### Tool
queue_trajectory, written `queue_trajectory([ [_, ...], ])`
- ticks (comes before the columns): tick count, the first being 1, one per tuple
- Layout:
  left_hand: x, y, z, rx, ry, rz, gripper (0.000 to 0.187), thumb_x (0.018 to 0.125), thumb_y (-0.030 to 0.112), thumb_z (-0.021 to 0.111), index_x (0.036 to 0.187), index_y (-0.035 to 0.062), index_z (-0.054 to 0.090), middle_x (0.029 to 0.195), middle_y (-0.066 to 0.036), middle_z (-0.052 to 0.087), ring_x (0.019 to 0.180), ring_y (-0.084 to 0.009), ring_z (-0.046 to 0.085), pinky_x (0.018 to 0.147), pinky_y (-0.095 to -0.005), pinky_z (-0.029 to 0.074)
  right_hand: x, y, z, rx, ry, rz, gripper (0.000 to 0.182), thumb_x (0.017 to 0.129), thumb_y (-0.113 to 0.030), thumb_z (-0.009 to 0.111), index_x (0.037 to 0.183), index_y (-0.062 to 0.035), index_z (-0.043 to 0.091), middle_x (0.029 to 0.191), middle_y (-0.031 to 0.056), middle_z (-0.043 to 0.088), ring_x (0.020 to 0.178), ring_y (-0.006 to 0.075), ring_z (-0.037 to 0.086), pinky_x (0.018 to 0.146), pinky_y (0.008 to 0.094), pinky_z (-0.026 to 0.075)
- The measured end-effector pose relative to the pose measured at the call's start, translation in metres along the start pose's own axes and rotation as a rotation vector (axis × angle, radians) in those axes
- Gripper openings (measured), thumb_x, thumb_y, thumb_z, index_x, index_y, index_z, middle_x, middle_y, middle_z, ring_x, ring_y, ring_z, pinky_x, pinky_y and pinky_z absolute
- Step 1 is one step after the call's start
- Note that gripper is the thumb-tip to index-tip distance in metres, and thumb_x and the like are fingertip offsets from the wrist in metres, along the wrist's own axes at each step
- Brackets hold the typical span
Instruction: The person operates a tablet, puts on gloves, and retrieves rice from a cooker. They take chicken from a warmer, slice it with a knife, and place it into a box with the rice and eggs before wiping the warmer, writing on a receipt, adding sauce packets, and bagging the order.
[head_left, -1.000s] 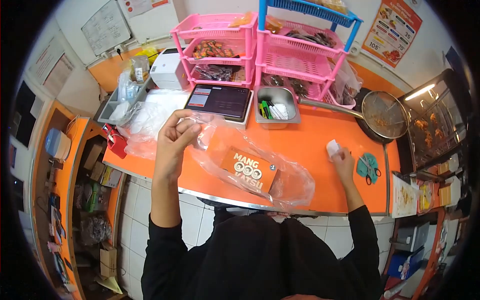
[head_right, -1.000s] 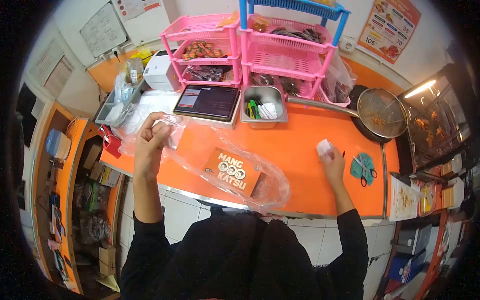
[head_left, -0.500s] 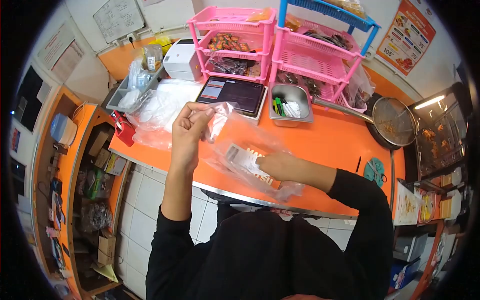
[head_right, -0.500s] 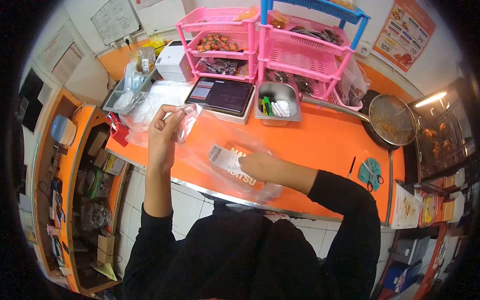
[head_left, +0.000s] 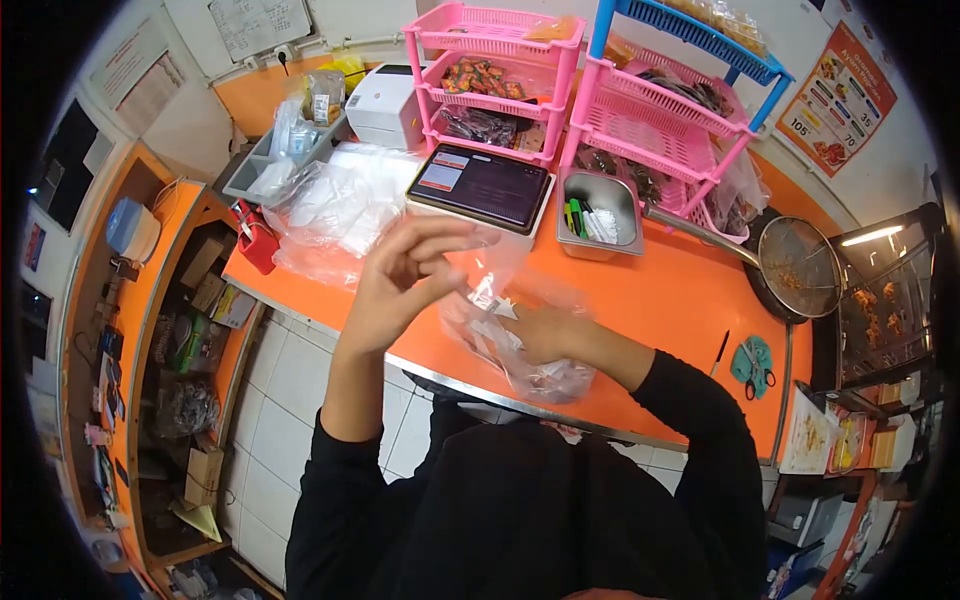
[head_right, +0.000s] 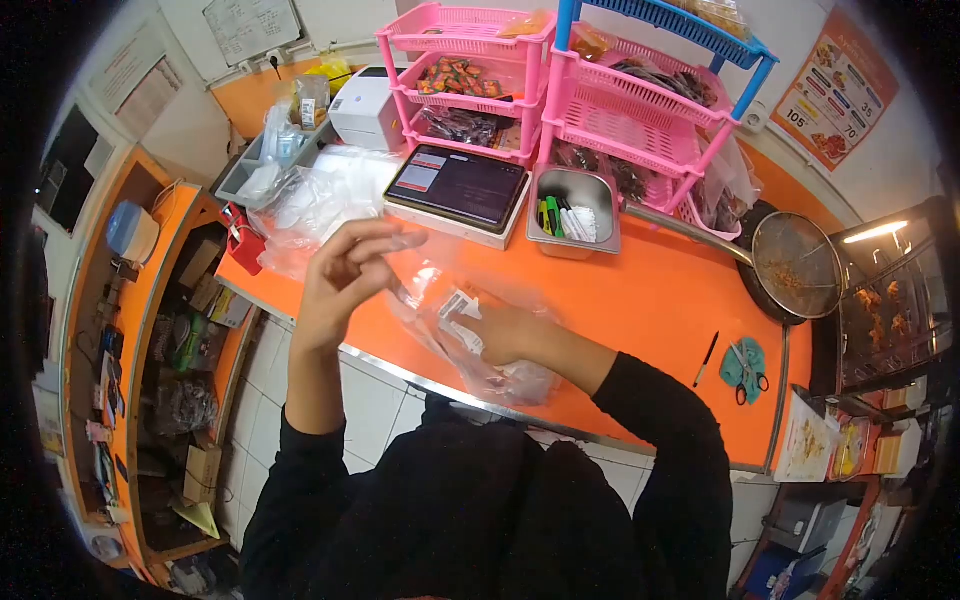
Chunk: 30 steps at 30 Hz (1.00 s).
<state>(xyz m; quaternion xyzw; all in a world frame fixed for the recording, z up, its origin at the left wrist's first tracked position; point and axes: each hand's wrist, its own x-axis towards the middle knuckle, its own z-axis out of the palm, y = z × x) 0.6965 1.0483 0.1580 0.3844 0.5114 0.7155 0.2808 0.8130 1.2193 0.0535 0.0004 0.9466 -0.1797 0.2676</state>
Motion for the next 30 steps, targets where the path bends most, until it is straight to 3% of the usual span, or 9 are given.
queue_trajectory([
  [4,-0.011,-0.025,-0.057,0.22,-0.355,0.286,0.088,0.058,0.022,0.084,0.13,-0.0015,0.04,0.131,-0.021,0.047,0.122,-0.028,0.046,0.102,-0.0437,0.034,0.007,0.002,-0.003,-0.037,0.013,0.017,0.085,0.066,-0.028,0.067,0.142,-0.0268,0.028,0.122,0.02,0.048,0.103,0.0351,0.056,0.082,0.0452,0.048],
  [7,-0.027,-0.06,-0.065,0.849,-0.387,-0.058,0.113,0.053,0.035,0.085,0.142,0.0047,0.023,0.148,-0.015,0.023,0.137,-0.0306,0.019,0.11,-0.05,0.013,0.006,0.004,-0.002,-0.038,0.037,-0.011,0.086,0.066,-0.03,0.067,0.142,-0.0252,0.028,0.121,0.0203,0.048,0.102,0.0354,0.057,0.08,0.0452,0.048],
  [9,-0.036,-0.112,-0.055,1.178,-0.37,-0.022,0.107,0.054,0.037,0.084,0.141,0.0086,0.029,0.145,-0.015,0.029,0.137,-0.0313,0.021,0.11,-0.0519,0.01,0.002,0.007,0.0,-0.095,0.073,-0.019,0.082,0.069,-0.03,0.065,0.142,-0.024,0.027,0.118,0.0185,0.051,0.097,0.033,0.059,0.078,0.0452,0.048],
  [13,-0.041,-0.163,-0.018,0.798,-0.327,0.061,0.095,0.057,0.039,0.082,0.136,0.0084,0.038,0.14,-0.017,0.036,0.132,-0.0332,0.029,0.109,-0.0499,0.016,-0.015,0.028,0.013,-0.077,0.203,-0.175,0.056,0.077,-0.028,0.058,0.131,-0.0206,0.047,0.109,0.0159,0.058,0.092,0.0302,0.061,0.074,0.0451,0.048],
  [16,-0.053,-0.199,0.0,0.875,-0.181,0.099,0.079,0.061,0.032,0.079,0.129,0.0076,0.047,0.135,-0.015,0.042,0.126,-0.0346,0.037,0.106,-0.0471,0.023,-0.048,0.028,-0.008,-0.176,-0.035,-0.138,0.036,0.082,-0.023,0.054,0.116,-0.0106,0.057,0.102,0.0148,0.06,0.094,0.0302,0.059,0.08,0.046,0.045],
  [21,-0.052,-0.211,0.03,1.054,0.033,0.24,0.017,0.07,0.019,0.069,0.082,0.0058,0.069,0.102,-0.011,0.063,0.125,-0.0289,0.041,0.103,-0.0564,0.023,-0.109,0.029,-0.022,-0.38,0.243,0.018,0.021,0.084,-0.023,0.048,0.085,-0.0106,0.065,0.081,0.0089,0.066,0.081,0.0285,0.063,0.077,0.0425,0.045],
  [24,-0.041,-0.219,0.046,1.238,-0.097,0.152,0.013,0.072,0.017,0.066,0.079,0.006,0.069,0.104,-0.013,0.062,0.126,-0.0311,0.039,0.103,-0.0568,0.022,-0.129,0.017,-0.034,-0.363,0.232,0.21,0.019,0.083,-0.019,0.048,0.087,-0.0116,0.066,0.078,0.0081,0.065,0.081,0.0286,0.063,0.079,0.0433,0.045],
  [27,-0.025,-0.224,0.051,1.115,-0.062,0.256,0.015,0.076,0.016,0.062,0.08,0.0032,0.068,0.107,-0.017,0.059,0.126,-0.0341,0.037,0.103,-0.057,0.021,-0.113,0.012,-0.027,-0.06,0.152,0.547,0.017,0.081,-0.021,0.055,0.089,-0.0125,0.067,0.103,0.0104,0.063,0.099,0.0252,0.059,0.088,0.0445,0.042],
  [30,-0.024,-0.226,0.049,1.044,-0.14,0.186,0.025,0.079,0.015,0.057,0.099,0.0023,0.066,0.118,-0.017,0.055,0.128,-0.0358,0.035,0.104,-0.0552,0.018,-0.083,0.042,0.013,0.045,0.567,0.309,0.026,0.077,-0.016,0.059,0.102,-0.011,0.061,0.117,0.015,0.053,0.105,0.029,0.053,0.089,0.044,0.042],
])
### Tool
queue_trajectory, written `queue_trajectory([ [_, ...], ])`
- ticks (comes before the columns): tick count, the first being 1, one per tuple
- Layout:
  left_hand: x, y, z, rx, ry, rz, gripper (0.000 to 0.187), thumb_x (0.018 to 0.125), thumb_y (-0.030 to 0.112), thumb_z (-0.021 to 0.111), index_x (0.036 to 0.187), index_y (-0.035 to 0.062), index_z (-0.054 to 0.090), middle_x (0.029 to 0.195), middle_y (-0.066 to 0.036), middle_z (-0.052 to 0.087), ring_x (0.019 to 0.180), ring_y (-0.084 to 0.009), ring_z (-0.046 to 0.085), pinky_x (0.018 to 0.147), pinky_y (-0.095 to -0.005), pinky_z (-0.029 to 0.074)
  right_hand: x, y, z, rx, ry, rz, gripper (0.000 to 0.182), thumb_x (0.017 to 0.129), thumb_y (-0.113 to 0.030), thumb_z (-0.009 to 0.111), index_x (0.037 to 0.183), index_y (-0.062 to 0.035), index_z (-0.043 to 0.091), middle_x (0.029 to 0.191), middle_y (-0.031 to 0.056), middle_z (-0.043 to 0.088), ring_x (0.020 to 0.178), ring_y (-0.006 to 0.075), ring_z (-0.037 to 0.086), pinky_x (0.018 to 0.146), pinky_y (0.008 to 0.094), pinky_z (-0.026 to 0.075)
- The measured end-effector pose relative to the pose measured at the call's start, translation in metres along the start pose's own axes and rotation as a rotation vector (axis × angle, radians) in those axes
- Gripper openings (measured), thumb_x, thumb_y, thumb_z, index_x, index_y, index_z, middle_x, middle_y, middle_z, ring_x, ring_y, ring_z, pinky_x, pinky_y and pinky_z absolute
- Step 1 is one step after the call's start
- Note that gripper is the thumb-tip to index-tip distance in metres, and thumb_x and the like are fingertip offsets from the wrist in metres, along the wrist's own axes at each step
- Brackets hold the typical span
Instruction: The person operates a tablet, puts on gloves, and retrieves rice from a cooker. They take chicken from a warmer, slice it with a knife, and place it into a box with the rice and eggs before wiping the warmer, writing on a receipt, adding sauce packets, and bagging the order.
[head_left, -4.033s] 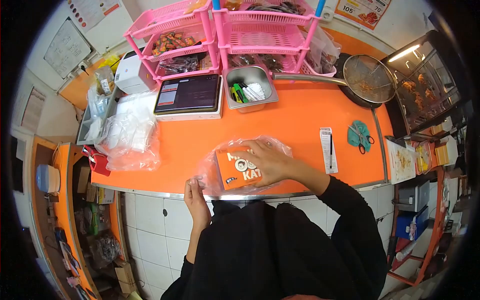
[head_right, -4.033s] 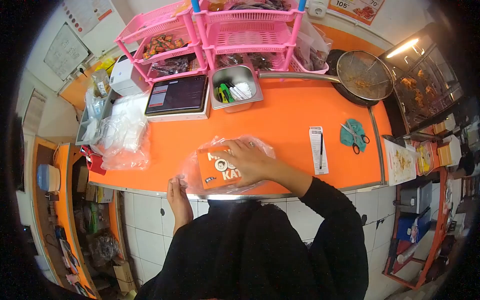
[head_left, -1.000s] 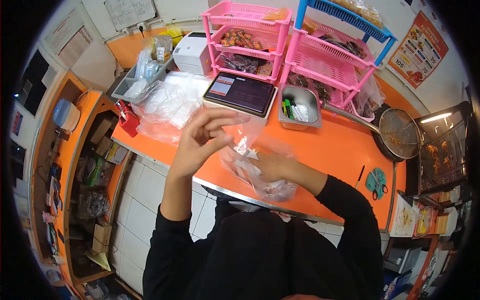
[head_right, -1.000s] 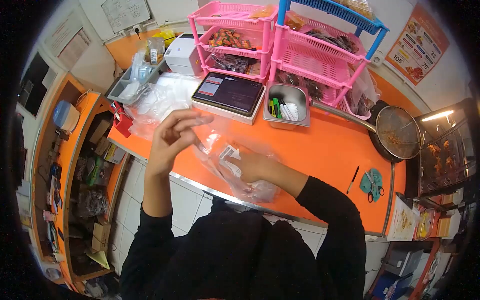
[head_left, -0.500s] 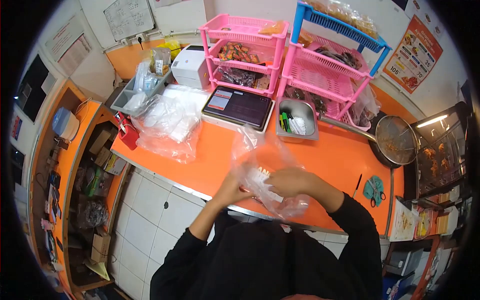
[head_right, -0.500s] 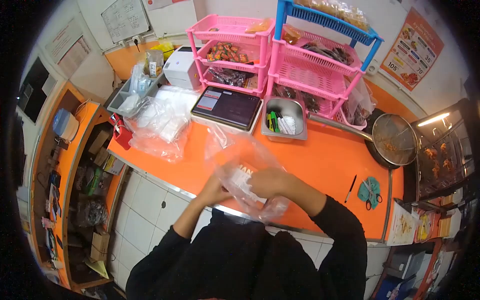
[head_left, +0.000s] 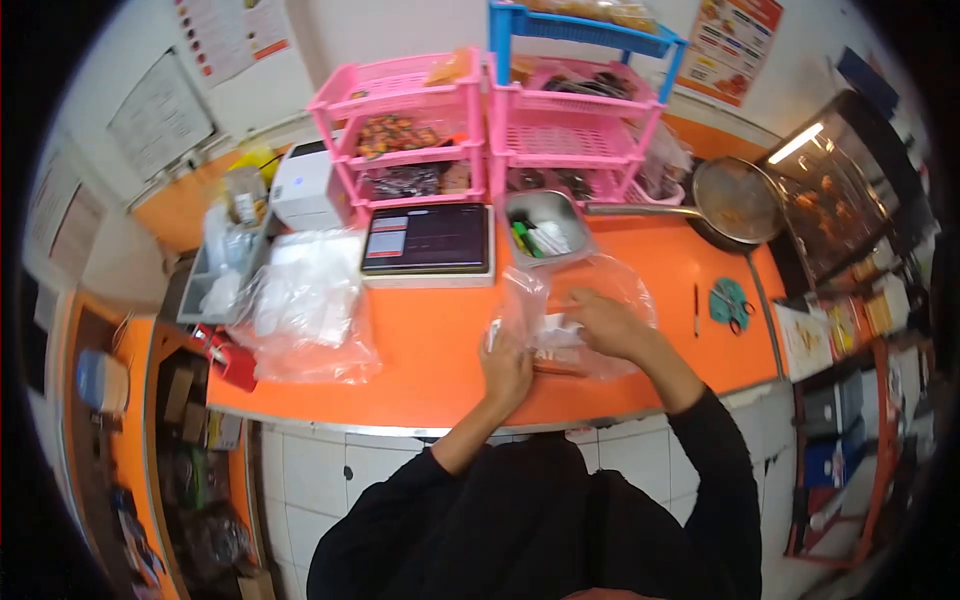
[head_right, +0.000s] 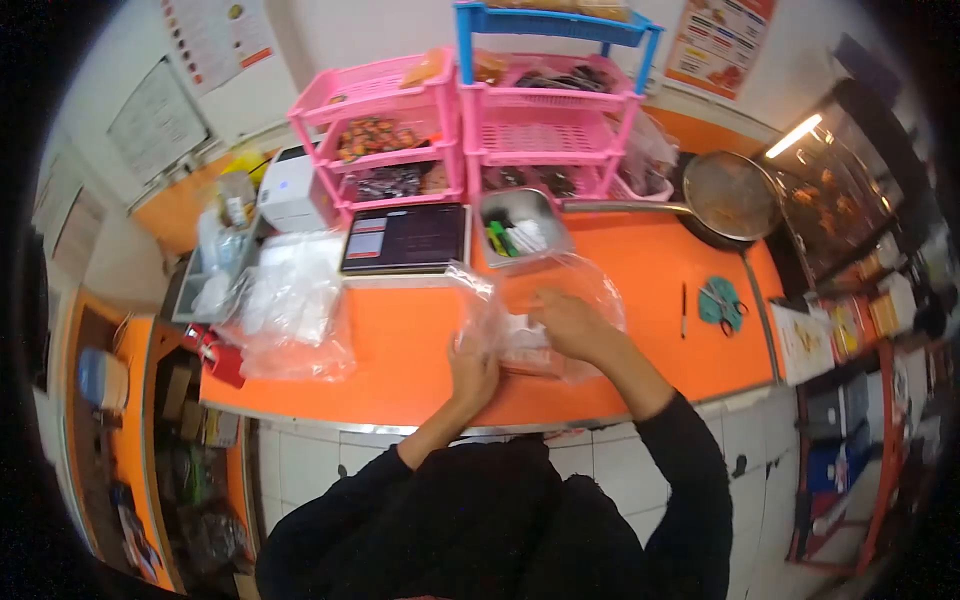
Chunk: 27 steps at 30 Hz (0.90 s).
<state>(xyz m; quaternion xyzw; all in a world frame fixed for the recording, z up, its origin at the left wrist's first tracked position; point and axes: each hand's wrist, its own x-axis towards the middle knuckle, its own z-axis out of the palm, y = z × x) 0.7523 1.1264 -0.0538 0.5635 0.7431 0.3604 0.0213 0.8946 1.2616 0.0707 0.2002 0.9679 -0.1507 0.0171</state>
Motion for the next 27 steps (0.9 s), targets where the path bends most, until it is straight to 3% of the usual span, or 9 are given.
queue_trajectory([
  [3,0.001,-0.007,-0.018,-0.214,-0.052,0.116,0.056,0.083,0.016,0.056,0.136,0.0073,0.038,0.142,-0.017,0.035,0.13,-0.036,0.032,0.105,-0.051,0.018,0.02,0.054,0.082,0.226,0.206,0.154,0.041,0.076,-0.016,0.063,0.116,-0.013,0.055,0.12,0.0151,0.048,0.107,0.0304,0.05,0.089,0.0425,0.042],
  [5,0.001,-0.005,-0.027,-0.263,-0.051,0.132,0.059,0.082,0.019,0.059,0.136,0.0062,0.038,0.142,-0.017,0.034,0.13,-0.0359,0.032,0.105,-0.0498,0.02,0.018,0.065,0.102,0.469,0.336,0.33,0.051,0.073,-0.019,0.067,0.122,-0.014,0.052,0.12,0.015,0.048,0.106,0.0309,0.049,0.089,0.0427,0.042],
  [8,0.001,-0.008,-0.036,-0.385,-0.05,0.121,0.068,0.079,0.025,0.067,0.136,0.0035,0.036,0.141,-0.018,0.034,0.129,-0.0358,0.032,0.105,-0.0468,0.024,0.016,0.065,0.096,-0.058,0.434,0.363,0.048,0.077,-0.018,0.063,0.123,-0.0116,0.052,0.108,0.0228,0.053,0.098,0.0331,0.057,0.077,0.0445,0.047],
  [10,-0.002,-0.011,-0.043,-0.471,-0.046,0.111,0.075,0.076,0.028,0.071,0.136,0.002,0.034,0.141,-0.019,0.033,0.129,-0.0359,0.033,0.104,-0.045,0.026,0.016,0.069,0.097,0.731,0.451,0.322,0.045,0.076,-0.013,0.061,0.12,-0.0112,0.052,0.103,0.0211,0.056,0.089,0.035,0.059,0.071,0.0444,0.047],
  [13,-0.009,-0.021,-0.067,-0.51,0.03,0.165,0.078,0.072,0.028,0.076,0.132,-0.0005,0.037,0.138,-0.02,0.037,0.127,-0.0336,0.035,0.101,-0.0422,0.032,-0.016,-0.026,-0.007,0.093,0.364,0.419,0.039,0.075,-0.005,0.056,0.114,-0.0096,0.054,0.095,0.0169,0.057,0.079,0.0354,0.058,0.067,0.0409,0.047],
  [19,-0.011,-0.009,-0.171,-1.087,-0.217,-0.195,0.056,0.077,0.016,0.072,0.123,0.0008,0.043,0.127,-0.013,0.047,0.116,-0.0238,0.047,0.095,-0.0373,0.039,-0.074,-0.214,-0.102,0.166,1.188,0.387,0.026,0.077,0.009,0.051,0.097,-0.0057,0.059,0.086,0.0094,0.05,0.073,0.0213,0.055,0.058,0.0293,0.047],
  [21,0.001,0.009,-0.213,-1.041,-0.489,0.218,0.05,0.081,0.012,0.068,0.122,0.0005,0.043,0.117,-0.01,0.053,0.104,-0.0203,0.055,0.091,-0.035,0.043,-0.077,-0.232,-0.087,0.31,1.431,0.191,0.022,0.078,0.009,0.053,0.093,-0.0051,0.061,0.087,0.0061,0.049,0.076,0.0135,0.052,0.058,0.0234,0.048],
  [25,0.004,0.021,-0.213,-1.515,-0.215,0.124,0.044,0.084,0.01,0.064,0.122,0.0019,0.042,0.11,-0.008,0.057,0.099,-0.0171,0.058,0.086,-0.0308,0.046,-0.006,-0.23,-0.031,0.75,1.01,0.108,0.018,0.077,0.008,0.059,0.09,-0.003,0.062,0.088,0.005,0.05,0.071,0.0119,0.055,0.056,0.0197,0.049],
  [27,0.012,-0.005,-0.196,-1.471,-0.005,-0.458,0.043,0.09,0.009,0.053,0.13,0.0027,0.037,0.119,-0.009,0.054,0.105,-0.0159,0.052,0.087,-0.0315,0.044,0.021,-0.211,0.03,0.991,0.781,0.189,0.022,0.078,0.005,0.058,0.096,-0.0065,0.062,0.092,0.0071,0.052,0.072,0.0159,0.057,0.06,0.0247,0.052],
])
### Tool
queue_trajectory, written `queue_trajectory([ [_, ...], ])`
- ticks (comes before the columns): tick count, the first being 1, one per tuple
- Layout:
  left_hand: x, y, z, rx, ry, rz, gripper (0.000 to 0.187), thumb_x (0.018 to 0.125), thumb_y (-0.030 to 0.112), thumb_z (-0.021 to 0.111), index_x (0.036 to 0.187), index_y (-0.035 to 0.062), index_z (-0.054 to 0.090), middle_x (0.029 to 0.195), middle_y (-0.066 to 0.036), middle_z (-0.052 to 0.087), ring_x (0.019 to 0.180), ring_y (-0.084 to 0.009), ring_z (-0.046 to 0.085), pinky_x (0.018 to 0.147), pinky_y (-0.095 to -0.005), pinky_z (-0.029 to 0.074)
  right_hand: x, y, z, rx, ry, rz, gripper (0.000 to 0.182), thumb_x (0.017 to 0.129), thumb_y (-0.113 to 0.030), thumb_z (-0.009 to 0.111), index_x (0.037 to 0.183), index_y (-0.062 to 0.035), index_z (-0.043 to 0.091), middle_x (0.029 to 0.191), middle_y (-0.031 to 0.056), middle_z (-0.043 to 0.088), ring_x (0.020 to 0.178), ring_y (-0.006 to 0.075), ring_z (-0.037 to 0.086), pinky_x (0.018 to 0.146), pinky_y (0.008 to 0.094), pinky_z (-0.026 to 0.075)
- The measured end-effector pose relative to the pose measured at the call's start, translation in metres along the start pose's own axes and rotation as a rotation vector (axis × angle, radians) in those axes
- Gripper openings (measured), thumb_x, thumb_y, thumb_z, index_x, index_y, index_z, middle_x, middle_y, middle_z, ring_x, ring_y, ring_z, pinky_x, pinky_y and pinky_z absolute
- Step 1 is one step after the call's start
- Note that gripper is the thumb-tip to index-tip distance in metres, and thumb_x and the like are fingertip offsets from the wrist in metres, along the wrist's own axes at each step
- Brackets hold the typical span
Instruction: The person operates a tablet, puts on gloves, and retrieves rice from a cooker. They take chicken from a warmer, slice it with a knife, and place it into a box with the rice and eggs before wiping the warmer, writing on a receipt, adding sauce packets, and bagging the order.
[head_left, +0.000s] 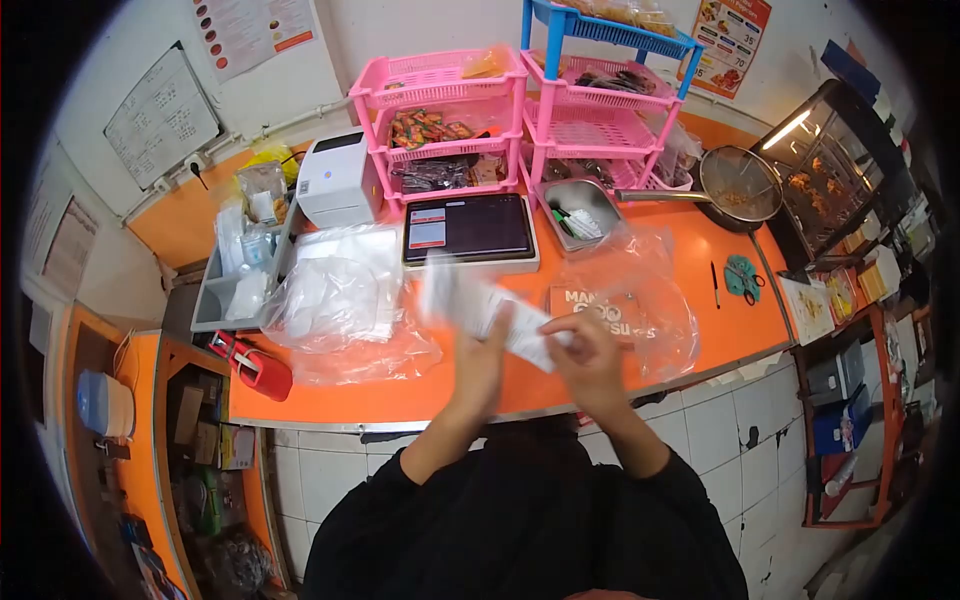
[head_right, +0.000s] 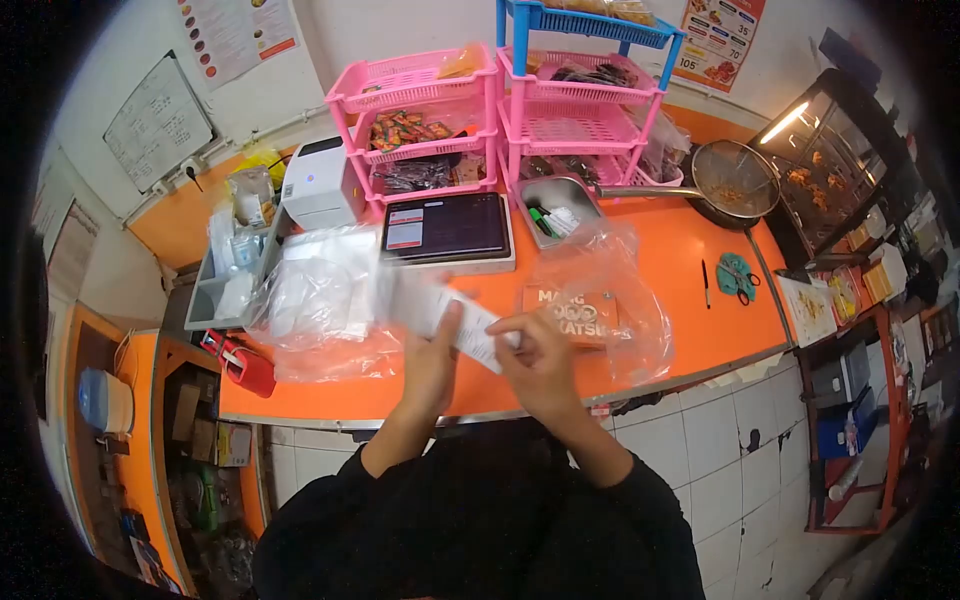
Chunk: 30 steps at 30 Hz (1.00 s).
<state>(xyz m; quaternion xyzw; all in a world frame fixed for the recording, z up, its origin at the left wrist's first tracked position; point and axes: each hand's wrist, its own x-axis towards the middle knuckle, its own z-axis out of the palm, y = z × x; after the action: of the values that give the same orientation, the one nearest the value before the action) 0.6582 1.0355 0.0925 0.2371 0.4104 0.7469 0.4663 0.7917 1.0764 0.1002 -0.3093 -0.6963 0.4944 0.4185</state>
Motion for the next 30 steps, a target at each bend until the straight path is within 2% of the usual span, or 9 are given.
queue_trajectory([
  [4,0.058,-0.129,-0.11,0.461,0.118,0.158,0.033,0.087,-0.002,0.045,0.119,0.0031,0.042,0.111,-0.013,0.048,0.094,-0.0198,0.051,0.078,-0.0316,0.044,-0.008,0.069,0.006,-0.3,-0.134,0.132,0.031,0.078,0.004,0.058,0.107,-0.0077,0.058,0.098,0.0099,0.049,0.084,0.017,0.058,0.063,0.027,0.05],
  [6,0.065,-0.154,-0.126,0.69,0.071,0.272,0.032,0.087,-0.003,0.044,0.119,0.0018,0.042,0.109,-0.015,0.045,0.096,-0.0237,0.05,0.079,-0.0344,0.043,0.002,0.081,-0.004,-0.994,0.057,-0.453,0.043,0.074,0.003,0.058,0.115,-0.0103,0.055,0.1,0.0146,0.05,0.081,0.0258,0.059,0.066,0.0356,0.052],
  [9,0.066,-0.157,-0.116,1.101,-0.183,0.433,0.032,0.086,-0.004,0.042,0.118,-0.0009,0.041,0.108,-0.021,0.04,0.098,-0.0337,0.047,0.083,-0.04,0.041,0.019,0.089,-0.022,-1.263,-0.007,-0.382,0.034,0.071,0.0,0.054,0.104,-0.0052,0.059,0.097,0.0168,0.054,0.08,0.0307,0.059,0.068,0.0398,0.051],
  [17,0.099,-0.186,-0.076,1.063,-0.238,0.496,0.043,0.077,-0.011,0.042,0.119,-0.0031,0.042,0.104,-0.025,0.041,0.096,-0.0427,0.045,0.086,-0.0448,0.039,0.036,0.087,-0.035,-1.073,-0.119,-0.199,0.011,0.076,-0.006,0.054,0.081,0.0012,0.06,0.09,0.0191,0.057,0.083,0.0337,0.059,0.072,0.0428,0.049],
  [20,0.122,-0.211,-0.086,0.931,-0.227,0.576,0.031,0.081,0.001,0.045,0.112,-0.0028,0.048,0.101,-0.021,0.048,0.097,-0.0331,0.048,0.085,-0.0394,0.04,0.026,0.093,-0.037,-1.082,-0.264,-0.116,0.014,0.078,-0.01,0.054,0.084,0.0005,0.061,0.091,0.0187,0.057,0.087,0.0321,0.058,0.073,0.0421,0.048],
  [22,0.113,-0.193,-0.06,0.457,-0.21,0.198,0.025,0.093,0.027,0.042,0.092,0.0029,0.049,0.082,-0.005,0.047,0.08,-0.0141,0.046,0.068,-0.0326,0.038,0.013,0.121,-0.037,-1.018,-0.223,-0.206,0.017,0.081,-0.014,0.051,0.086,-0.0021,0.062,0.089,0.0168,0.057,0.087,0.0313,0.057,0.072,0.0424,0.047],
  [23,0.122,-0.178,-0.067,0.64,-0.502,0.148,0.03,0.093,0.034,0.043,0.086,0.0055,0.046,0.078,-0.001,0.045,0.074,-0.0105,0.043,0.062,-0.0324,0.036,0.011,0.133,-0.033,-1.075,-0.183,-0.18,0.02,0.085,-0.017,0.048,0.085,-0.0022,0.061,0.083,0.0176,0.058,0.082,0.0322,0.059,0.071,0.0431,0.047],
  [25,0.128,-0.205,-0.075,0.851,-0.255,0.61,0.049,0.088,0.041,0.053,0.109,-0.0021,0.049,0.105,-0.014,0.052,0.098,-0.025,0.051,0.084,-0.0408,0.04,0.002,0.106,-0.036,-0.785,-0.208,0.071,0.032,0.092,-0.025,0.04,0.082,-0.001,0.058,0.08,0.0204,0.06,0.077,0.0339,0.06,0.07,0.0455,0.046],
  [30,0.139,-0.215,-0.126,1.246,0.16,0.538,0.077,0.077,0.046,0.068,0.121,-0.009,0.038,0.116,-0.025,0.047,0.109,-0.0384,0.046,0.096,-0.0479,0.034,-0.076,0.088,-0.065,-0.906,0.067,-0.494,0.036,0.085,-0.015,0.048,0.12,-0.0064,0.052,0.118,0.0175,0.051,0.095,0.0278,0.058,0.074,0.0361,0.05],
])
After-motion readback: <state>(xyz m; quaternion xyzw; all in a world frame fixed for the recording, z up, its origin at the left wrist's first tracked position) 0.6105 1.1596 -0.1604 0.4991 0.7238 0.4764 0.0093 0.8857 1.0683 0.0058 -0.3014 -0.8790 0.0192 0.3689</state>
